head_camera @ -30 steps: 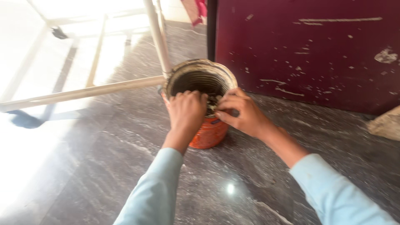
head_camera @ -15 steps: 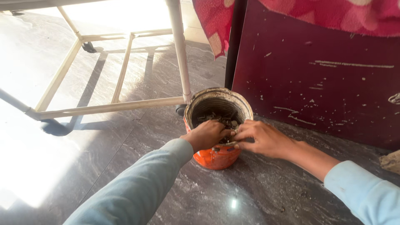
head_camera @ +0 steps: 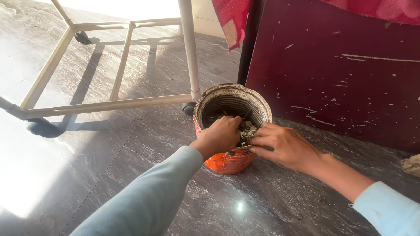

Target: The person kneels on the floor and gathers scattered metal hardware, including screws, bolts, hinges and small fittings, pushing the pieces into piles by hand and dropping handfuls into an orange bucket. They work across the floor near a cabinet, repeatedly sweeping parts together and transferring them into the bucket until the visible floor area is mostly cleared.

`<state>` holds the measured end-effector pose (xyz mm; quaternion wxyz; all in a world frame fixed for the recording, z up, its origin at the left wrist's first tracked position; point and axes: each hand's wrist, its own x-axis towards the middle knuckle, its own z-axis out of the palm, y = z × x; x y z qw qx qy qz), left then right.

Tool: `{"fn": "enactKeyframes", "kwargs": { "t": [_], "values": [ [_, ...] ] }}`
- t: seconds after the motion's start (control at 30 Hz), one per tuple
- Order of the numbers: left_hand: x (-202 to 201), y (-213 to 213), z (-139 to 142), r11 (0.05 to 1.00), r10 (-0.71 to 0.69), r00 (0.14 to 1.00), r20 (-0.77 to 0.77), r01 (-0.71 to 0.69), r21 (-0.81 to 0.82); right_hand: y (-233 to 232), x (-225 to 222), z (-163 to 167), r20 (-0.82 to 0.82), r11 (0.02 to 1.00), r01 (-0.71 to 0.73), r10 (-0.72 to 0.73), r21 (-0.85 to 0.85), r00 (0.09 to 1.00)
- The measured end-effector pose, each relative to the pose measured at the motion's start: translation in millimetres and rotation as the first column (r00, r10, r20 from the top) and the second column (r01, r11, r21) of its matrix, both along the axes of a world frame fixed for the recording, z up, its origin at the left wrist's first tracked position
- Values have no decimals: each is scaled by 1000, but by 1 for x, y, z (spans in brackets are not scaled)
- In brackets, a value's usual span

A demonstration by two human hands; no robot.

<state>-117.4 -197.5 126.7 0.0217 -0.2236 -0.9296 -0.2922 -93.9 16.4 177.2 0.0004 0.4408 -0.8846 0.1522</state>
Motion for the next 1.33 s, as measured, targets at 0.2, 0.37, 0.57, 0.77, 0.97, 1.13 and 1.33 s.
{"fn": "enactKeyframes", "kwargs": {
  "t": [0.2, 0.37, 0.57, 0.77, 0.97, 1.13, 1.33],
  "values": [
    [8, 4, 16, 989, 146, 978, 147, -148, 2, -13, 12, 46, 2, 956, 50, -52, 290, 999],
    [11, 3, 21, 987, 161, 983, 88, -162, 11, -21, 12, 52, 111, 958, 101, -135, 269, 985],
    [12, 4, 23, 987, 146, 986, 84, -151, 53, -19, 2, 53, 214, 957, 122, -181, 263, 960],
    [15, 4, 22, 985, 157, 987, -21, -155, 79, -20, -4, 50, 183, 961, 92, -143, 262, 973],
    [15, 4, 22, 981, 183, 983, -32, -180, 68, -16, -4, 41, 147, 984, 44, -70, 172, 987],
    [12, 5, 19, 982, 184, 982, -34, -182, 59, -17, 3, 41, 110, 975, 54, -79, 214, 991],
    [11, 4, 17, 976, 218, 976, 8, -218, 8, -20, 2, 43, 180, 966, 90, -135, 241, 974]
  ]
}}
